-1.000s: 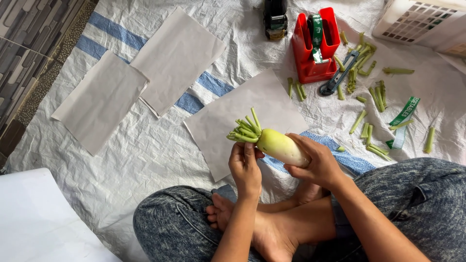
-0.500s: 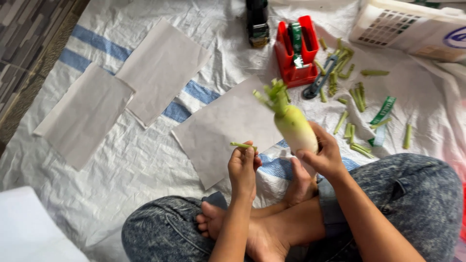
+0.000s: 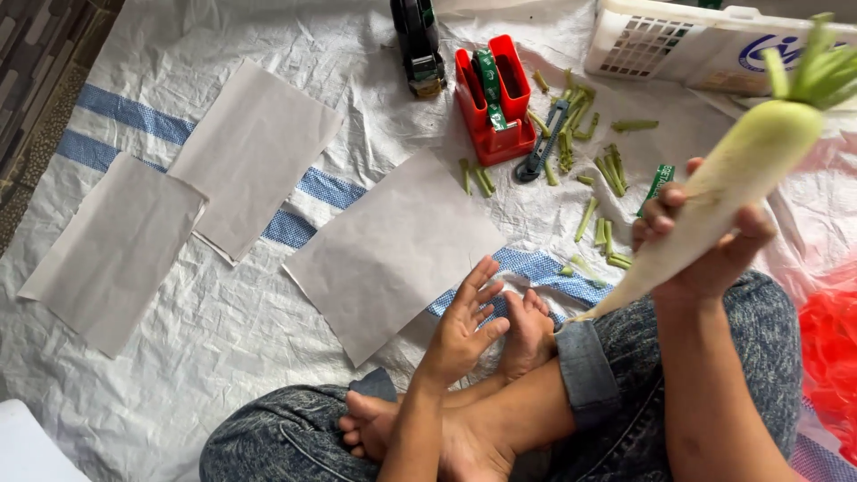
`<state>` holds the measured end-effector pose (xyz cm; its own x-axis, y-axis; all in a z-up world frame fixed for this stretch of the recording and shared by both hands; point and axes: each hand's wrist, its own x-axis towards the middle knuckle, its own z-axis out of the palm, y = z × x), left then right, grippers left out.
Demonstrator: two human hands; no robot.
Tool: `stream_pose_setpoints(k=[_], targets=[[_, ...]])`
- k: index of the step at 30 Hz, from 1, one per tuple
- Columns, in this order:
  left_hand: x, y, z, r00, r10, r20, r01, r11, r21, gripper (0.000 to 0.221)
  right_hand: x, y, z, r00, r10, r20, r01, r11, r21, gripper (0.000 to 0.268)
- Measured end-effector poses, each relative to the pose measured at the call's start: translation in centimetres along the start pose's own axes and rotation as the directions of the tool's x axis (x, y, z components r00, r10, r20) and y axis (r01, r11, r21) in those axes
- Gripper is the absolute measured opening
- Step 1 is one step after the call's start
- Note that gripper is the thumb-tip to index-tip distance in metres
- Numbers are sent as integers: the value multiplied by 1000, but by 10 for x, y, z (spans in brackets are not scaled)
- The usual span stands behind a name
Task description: A person is manually wrapping radishes in white paper and securing the wrap with green tape while sitting on the floor.
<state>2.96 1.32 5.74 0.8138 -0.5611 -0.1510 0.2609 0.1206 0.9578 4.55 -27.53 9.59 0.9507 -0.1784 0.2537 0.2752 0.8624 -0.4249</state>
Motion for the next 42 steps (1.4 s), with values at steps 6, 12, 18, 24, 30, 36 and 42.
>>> stream_pose_setpoints(k=[6, 12, 18, 24, 30, 36, 42], targets=[[-3, 19, 15, 991, 128, -42, -132, 980, -146, 62, -11, 65, -11, 945, 147, -293, -196, 970, -143, 76], [-6, 20, 37, 991, -5, -136, 49, 946, 321, 87, -31, 121, 19, 851, 384, -359, -466, 867, -177, 59], [-32, 54, 3, 899, -17, -438, 226, 875, 429, 38, -13, 140, 71, 848, 287, -446, -468, 800, -376, 61], [-68, 81, -50, 871, 88, -484, 332, 619, 711, 34, 1, 154, 47, 890, 396, -227, -454, 816, -358, 49], [-65, 36, -68, 901, 112, -419, 306, 521, 797, 38, -1, 155, 28, 907, 338, -250, -404, 532, -744, 48], [-49, 42, -68, 917, 46, -395, 256, 692, 675, 34, 5, 148, 13, 898, 232, -373, -413, 735, -537, 18], [-43, 30, -74, 906, 62, -418, 264, 690, 674, 41, 5, 153, 15, 908, 355, -223, -419, 789, -449, 30]])
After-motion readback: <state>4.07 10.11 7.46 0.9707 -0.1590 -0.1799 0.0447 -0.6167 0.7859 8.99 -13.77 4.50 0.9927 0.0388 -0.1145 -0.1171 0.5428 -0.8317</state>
